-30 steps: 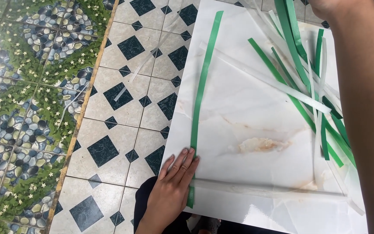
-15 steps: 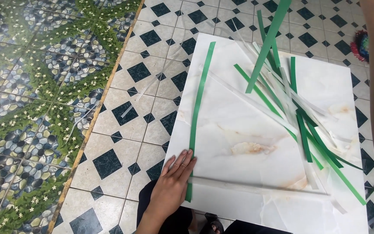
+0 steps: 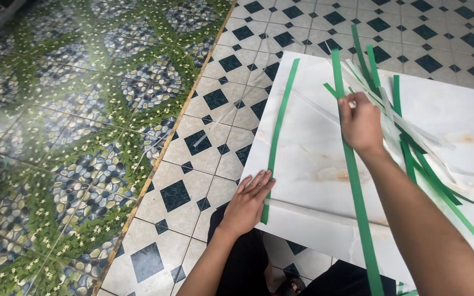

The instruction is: The person arranges green and white plastic strips on a white board, placing them in parallel lines and adjusting their positions by hand.

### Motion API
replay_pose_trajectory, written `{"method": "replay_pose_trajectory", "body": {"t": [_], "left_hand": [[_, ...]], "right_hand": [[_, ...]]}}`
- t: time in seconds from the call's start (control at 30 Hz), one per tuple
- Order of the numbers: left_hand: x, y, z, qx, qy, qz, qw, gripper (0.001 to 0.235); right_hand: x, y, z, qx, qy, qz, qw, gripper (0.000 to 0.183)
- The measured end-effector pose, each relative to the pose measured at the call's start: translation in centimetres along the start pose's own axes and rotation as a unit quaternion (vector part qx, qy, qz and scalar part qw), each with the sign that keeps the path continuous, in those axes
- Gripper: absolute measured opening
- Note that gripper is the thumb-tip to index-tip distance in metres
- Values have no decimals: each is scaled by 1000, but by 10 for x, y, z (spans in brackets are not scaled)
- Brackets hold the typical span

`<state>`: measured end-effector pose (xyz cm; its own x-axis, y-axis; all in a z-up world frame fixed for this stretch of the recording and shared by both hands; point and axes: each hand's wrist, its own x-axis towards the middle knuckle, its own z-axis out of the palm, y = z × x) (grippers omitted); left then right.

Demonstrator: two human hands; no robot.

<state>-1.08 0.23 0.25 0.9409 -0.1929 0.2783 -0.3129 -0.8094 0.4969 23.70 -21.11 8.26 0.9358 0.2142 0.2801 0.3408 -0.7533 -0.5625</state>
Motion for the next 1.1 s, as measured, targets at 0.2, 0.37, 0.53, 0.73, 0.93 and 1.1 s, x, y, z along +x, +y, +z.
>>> {"method": "replay_pose_trajectory", "body": {"t": [0.2, 0.37, 0.53, 0.73, 0.93, 1.1], "left_hand": [[-4, -4, 2, 16, -1, 1, 1000, 52], [1, 0, -5, 3, -20, -7, 1000, 52], [6, 3, -10, 5, -32, -10, 999, 52], [7, 4, -10, 6, -40, -17, 999, 53], [5, 3, -8, 5, -17, -13, 1000, 52], [2, 0, -5, 11, -26, -17, 999, 53]], "right_hand": [[-56, 21, 60, -37, -76, 115, 990, 22], [-39, 31, 75, -49, -76, 112, 990, 21], [-24, 18, 77, 1, -70, 97, 993, 22], [-15, 16, 84, 59, -59, 93, 992, 21], [-41, 5, 69, 112, -44, 106, 987, 26], [-91, -45, 28, 3, -285, 196, 938, 67]]}}
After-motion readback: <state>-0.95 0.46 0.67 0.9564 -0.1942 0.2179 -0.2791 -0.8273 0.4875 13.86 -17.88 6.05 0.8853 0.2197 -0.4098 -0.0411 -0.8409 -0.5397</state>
